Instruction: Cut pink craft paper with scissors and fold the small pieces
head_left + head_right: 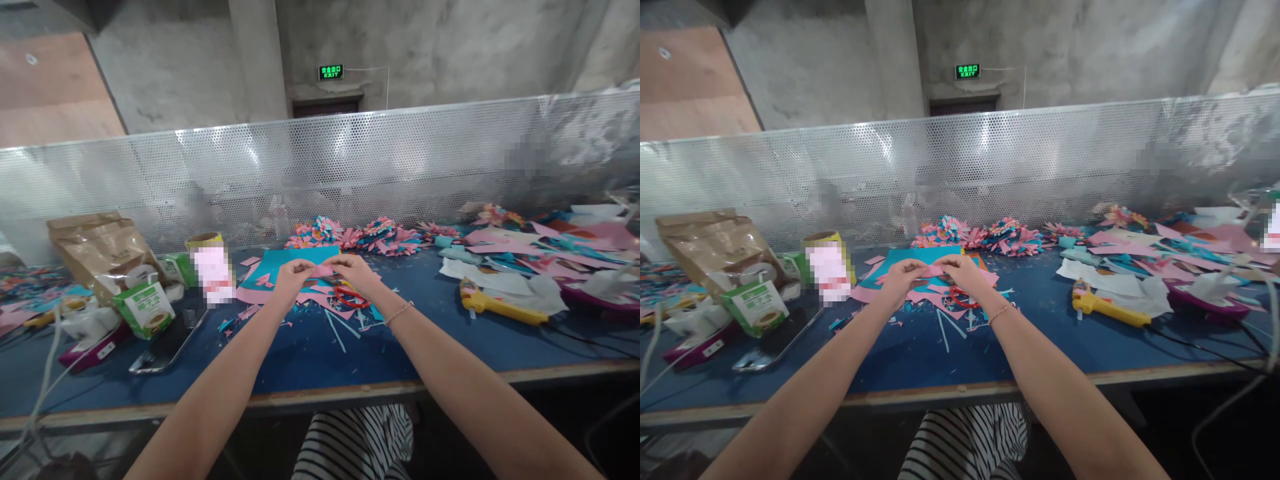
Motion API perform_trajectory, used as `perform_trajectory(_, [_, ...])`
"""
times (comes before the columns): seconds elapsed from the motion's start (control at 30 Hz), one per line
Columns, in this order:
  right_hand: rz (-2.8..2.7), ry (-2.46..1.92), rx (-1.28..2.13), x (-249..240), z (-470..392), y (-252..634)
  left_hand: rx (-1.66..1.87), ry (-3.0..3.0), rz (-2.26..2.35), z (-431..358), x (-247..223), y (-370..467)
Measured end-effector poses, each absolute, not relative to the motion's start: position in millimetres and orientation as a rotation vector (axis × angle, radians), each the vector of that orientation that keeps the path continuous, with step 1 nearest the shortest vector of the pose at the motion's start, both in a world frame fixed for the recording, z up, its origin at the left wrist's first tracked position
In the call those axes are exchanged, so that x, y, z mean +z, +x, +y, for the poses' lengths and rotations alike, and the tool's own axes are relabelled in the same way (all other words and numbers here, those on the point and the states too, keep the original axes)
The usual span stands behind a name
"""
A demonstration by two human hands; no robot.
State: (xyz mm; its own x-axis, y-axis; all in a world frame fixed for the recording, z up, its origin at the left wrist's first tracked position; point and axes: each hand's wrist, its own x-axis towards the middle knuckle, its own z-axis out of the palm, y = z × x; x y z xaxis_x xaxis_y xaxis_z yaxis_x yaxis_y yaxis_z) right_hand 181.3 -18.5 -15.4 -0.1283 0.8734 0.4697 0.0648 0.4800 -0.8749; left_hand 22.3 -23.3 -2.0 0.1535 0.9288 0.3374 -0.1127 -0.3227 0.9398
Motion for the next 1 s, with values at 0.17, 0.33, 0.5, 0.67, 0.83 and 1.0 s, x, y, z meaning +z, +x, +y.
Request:
perform_trajectory(0.17, [-1.659,-0.822,0.625,-14.4,-18.2,183.1,1.319,1.493,0.836,-23.1,-3.9,22.9])
perform_trajectory(0.33, [-1.691,-0.863,0.517,-14.3,-18.7,185.0,1.338,1.428,0.795,-20.7,-4.7,23.5])
perform_trajectory(0.5, [-1.718,-0.884,0.389,-10.9,-23.4,185.2,1.343,1.398,0.785,-20.2,-4.8,22.9])
perform_trajectory(0.67, [-1.708,-0.908,0.266,-10.4,-26.1,184.0,1.345,1.379,0.797,-21.7,-5.1,24.5])
perform_trajectory(0.83, [-1.697,-0.843,0.219,-12.7,-27.0,181.8,1.364,1.375,0.781,-22.9,-5.1,26.7])
perform_trajectory(1.0, [-1.735,-0.716,0.162,-12.7,-27.1,180.9,1.403,1.408,0.710,-24.7,-4.4,27.5])
